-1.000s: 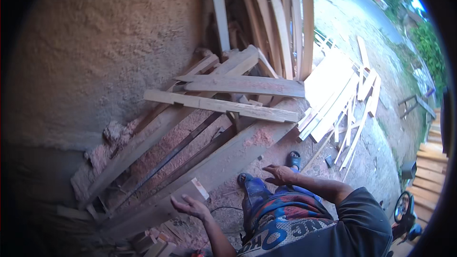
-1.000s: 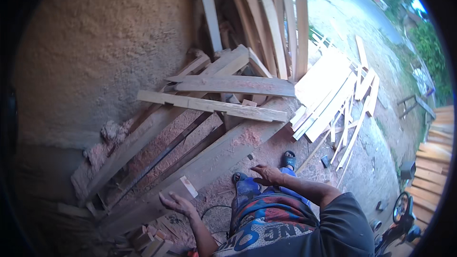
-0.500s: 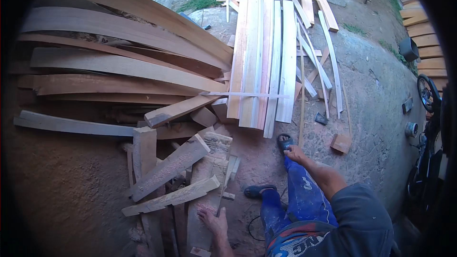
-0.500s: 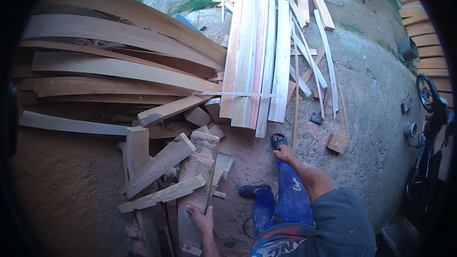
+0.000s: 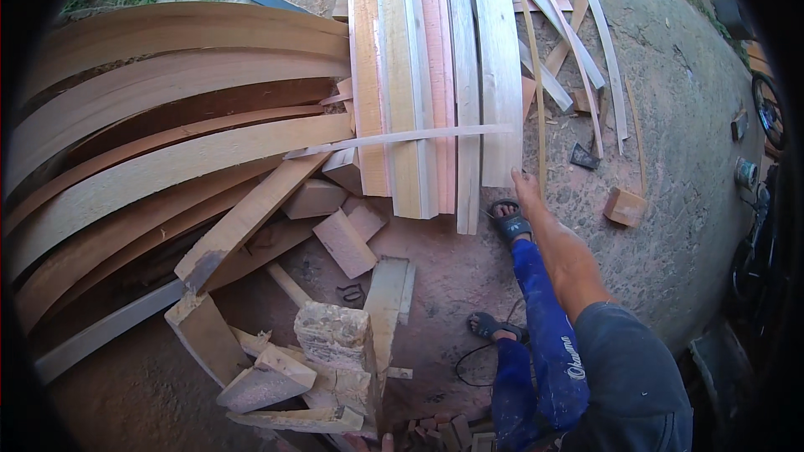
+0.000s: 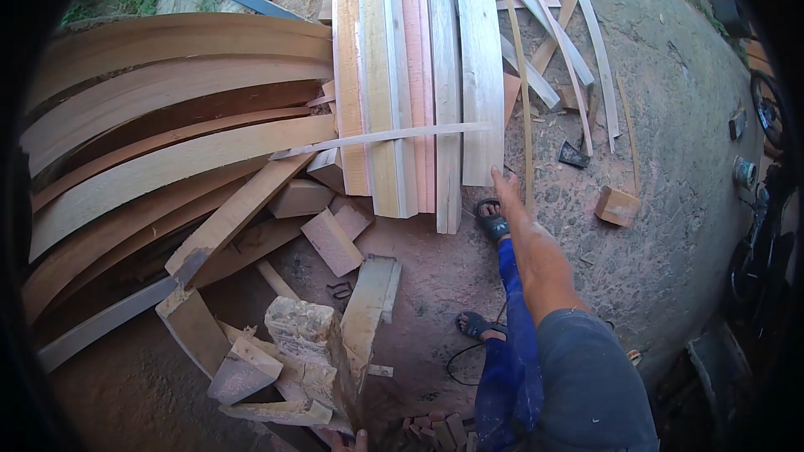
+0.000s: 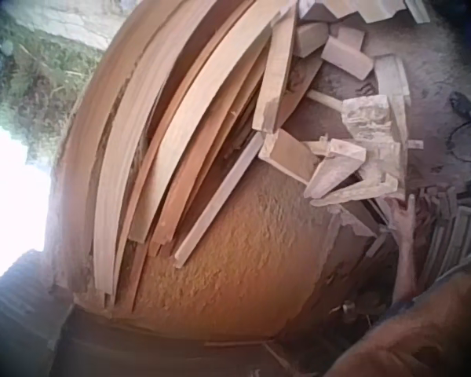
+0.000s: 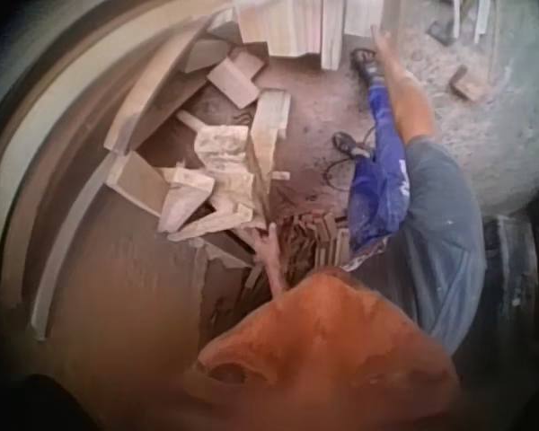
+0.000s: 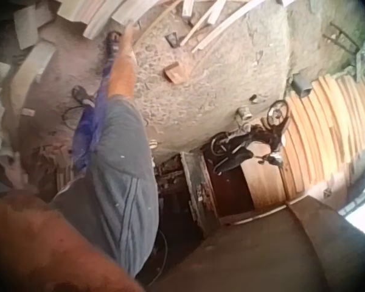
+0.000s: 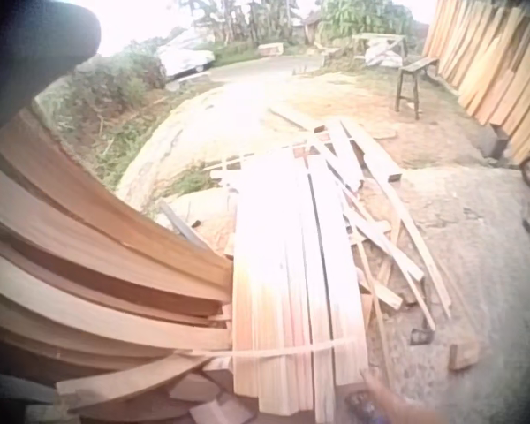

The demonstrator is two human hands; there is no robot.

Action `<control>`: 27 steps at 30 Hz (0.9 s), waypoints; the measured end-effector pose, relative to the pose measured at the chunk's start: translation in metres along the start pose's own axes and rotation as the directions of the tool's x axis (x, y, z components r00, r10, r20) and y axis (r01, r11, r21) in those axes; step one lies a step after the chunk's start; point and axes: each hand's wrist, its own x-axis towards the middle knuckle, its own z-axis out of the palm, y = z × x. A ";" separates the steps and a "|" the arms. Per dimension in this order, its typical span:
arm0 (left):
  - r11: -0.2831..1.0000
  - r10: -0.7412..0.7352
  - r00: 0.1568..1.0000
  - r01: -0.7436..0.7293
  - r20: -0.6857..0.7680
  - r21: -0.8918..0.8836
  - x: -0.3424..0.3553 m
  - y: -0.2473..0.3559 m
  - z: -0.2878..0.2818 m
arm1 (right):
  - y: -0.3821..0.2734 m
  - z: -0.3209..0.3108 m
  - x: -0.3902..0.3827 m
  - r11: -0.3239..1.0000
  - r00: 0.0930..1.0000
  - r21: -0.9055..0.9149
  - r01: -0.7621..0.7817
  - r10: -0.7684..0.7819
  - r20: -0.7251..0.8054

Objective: The person uses a circular saw to cut wooden planks in a workshop. They position each plank, cut it, and then move the cut pieces aside. The process is repeated multiple times with different planks.

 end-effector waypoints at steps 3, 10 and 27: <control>0.998 -0.051 0.998 0.052 0.027 -0.034 -0.017 0.003 -0.001 | -0.010 0.024 0.019 0.999 0.989 -0.030 0.042 -0.037 0.140; 0.997 0.048 0.998 -0.050 0.035 0.058 -0.001 -0.001 -0.004 | -0.037 0.023 0.019 0.985 0.982 -0.070 0.158 -0.150 0.111; 0.919 0.381 0.871 -0.392 -0.310 0.027 -0.009 -0.035 0.039 | -0.022 -0.179 -0.362 0.995 0.959 0.036 0.092 -0.098 0.266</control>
